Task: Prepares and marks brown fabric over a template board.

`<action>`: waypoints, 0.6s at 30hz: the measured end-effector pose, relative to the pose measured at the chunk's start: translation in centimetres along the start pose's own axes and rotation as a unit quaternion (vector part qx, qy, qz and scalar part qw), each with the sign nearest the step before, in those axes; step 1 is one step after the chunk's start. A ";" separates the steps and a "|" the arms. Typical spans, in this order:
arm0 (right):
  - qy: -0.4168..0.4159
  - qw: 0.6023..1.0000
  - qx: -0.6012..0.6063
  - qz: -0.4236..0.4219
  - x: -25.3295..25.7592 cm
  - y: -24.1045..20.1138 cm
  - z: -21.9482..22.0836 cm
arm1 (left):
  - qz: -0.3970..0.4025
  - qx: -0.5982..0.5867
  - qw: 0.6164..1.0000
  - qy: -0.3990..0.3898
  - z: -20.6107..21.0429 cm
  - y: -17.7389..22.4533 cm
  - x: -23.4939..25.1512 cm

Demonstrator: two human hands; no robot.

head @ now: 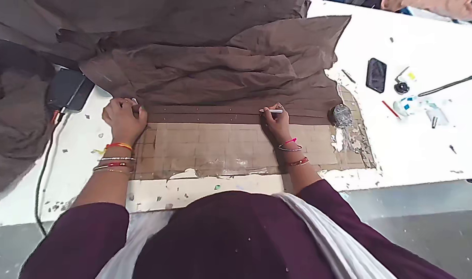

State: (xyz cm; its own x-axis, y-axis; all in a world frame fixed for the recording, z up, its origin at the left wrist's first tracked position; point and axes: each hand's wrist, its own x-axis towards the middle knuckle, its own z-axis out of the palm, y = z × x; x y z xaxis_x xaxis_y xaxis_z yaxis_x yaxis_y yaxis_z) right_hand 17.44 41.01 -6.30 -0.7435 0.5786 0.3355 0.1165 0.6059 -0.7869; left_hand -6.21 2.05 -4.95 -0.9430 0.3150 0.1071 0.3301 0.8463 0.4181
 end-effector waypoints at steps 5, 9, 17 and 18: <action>0.042 0.996 -0.070 0.038 0.1 -1.5 0.3 | 0.006 -0.002 1.000 0.000 0.1 -0.1 -0.2; 0.197 0.936 0.273 0.100 -0.5 -0.8 -2.8 | 0.009 0.005 1.000 0.011 0.2 -0.4 -0.1; 0.020 0.985 0.132 0.110 -3.9 2.7 -9.6 | 0.009 0.007 1.000 0.005 0.6 -0.9 0.0; 0.020 0.986 0.134 0.097 -3.7 3.2 -9.4 | 0.007 0.007 1.000 0.006 0.7 -1.2 0.2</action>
State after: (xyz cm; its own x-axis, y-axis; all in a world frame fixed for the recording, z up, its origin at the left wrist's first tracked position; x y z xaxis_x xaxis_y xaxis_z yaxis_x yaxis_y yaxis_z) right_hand 26.69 45.94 -5.17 -0.6976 0.6931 0.1816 0.0708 0.3190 -0.9451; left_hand -6.80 1.43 -6.04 -0.9386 0.3223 0.1231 0.3441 0.8478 0.4035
